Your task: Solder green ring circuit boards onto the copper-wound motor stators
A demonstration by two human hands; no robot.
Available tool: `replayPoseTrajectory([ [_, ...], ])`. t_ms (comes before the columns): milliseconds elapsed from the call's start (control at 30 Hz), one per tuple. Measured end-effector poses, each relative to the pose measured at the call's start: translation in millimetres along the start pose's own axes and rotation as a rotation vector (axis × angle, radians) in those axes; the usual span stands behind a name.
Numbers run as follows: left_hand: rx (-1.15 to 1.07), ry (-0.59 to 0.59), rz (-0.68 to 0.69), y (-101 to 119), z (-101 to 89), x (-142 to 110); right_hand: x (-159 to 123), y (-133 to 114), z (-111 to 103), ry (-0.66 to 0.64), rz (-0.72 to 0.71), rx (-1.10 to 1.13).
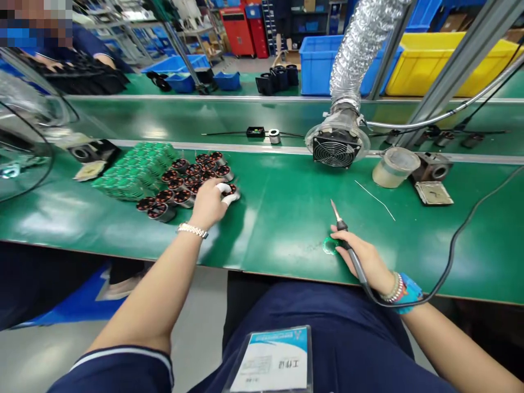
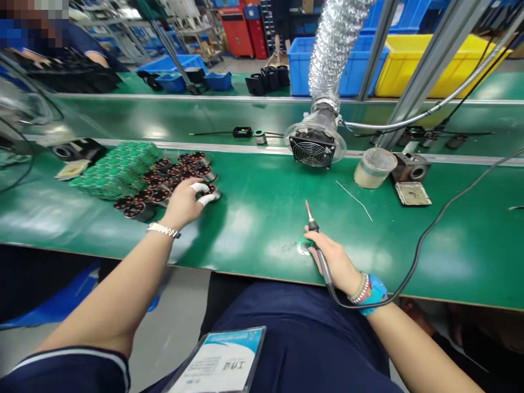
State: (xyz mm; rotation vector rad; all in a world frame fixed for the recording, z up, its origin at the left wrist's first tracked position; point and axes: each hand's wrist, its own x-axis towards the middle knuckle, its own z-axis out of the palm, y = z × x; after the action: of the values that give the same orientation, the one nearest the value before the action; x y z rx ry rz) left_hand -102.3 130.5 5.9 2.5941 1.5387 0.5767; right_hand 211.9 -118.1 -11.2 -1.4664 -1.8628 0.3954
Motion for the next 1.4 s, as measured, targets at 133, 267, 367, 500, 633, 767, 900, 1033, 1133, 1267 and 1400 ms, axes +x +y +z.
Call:
replayPoseTrajectory([
  [133, -0.311, -0.173, 0.193, 63.2, -4.6, -41.1, -5.8, -5.1, -4.2, 0.018, 0.020, 0.006],
  [267, -0.469, -0.308, 0.383, 122.0, -3.1, -82.9, -4.7, -12.0, -2.0, 0.031, 0.001, 0.004],
  [367, -0.505, -0.286, 0.433, 141.5, 2.3, -99.3, -2.8, -19.7, -0.3, 0.063, 0.015, 0.020],
  [500, -0.519, -0.119, 0.295, 134.1, 5.8, -109.8, 0.2, -25.0, 2.5, 0.098, 0.044, 0.030],
  [633, -0.366, -0.210, 0.215, 118.6, 7.3, -115.6, 7.6, -24.7, 10.1, 0.138, 0.117, 0.099],
  [767, -0.323, -0.337, 0.274, 126.3, 13.2, -109.7, 17.8, -28.3, 17.9, 0.151, 0.144, 0.197],
  [900, -0.537, -0.353, 0.235, 144.5, 18.3, -101.1, 22.8, -33.4, 18.5, 0.192, 0.163, 0.240],
  [1033, -0.823, -0.362, 0.106, 156.6, 13.3, -108.0, 19.9, -36.4, 16.0, 0.211, 0.190, 0.272],
  [1133, -0.818, -0.318, 0.109, 163.9, 5.5, -115.8, 14.0, -37.9, 16.8, 0.216, 0.142, 0.208],
  [1267, -0.722, -0.303, 0.238, 169.7, 0.3, -113.9, 4.0, -36.7, 17.0, 0.168, 0.014, 0.093],
  [1400, -0.743, -0.381, 0.269, 163.8, 4.0, -102.3, -7.0, -30.1, 6.1, 0.149, 0.058, 0.087],
])
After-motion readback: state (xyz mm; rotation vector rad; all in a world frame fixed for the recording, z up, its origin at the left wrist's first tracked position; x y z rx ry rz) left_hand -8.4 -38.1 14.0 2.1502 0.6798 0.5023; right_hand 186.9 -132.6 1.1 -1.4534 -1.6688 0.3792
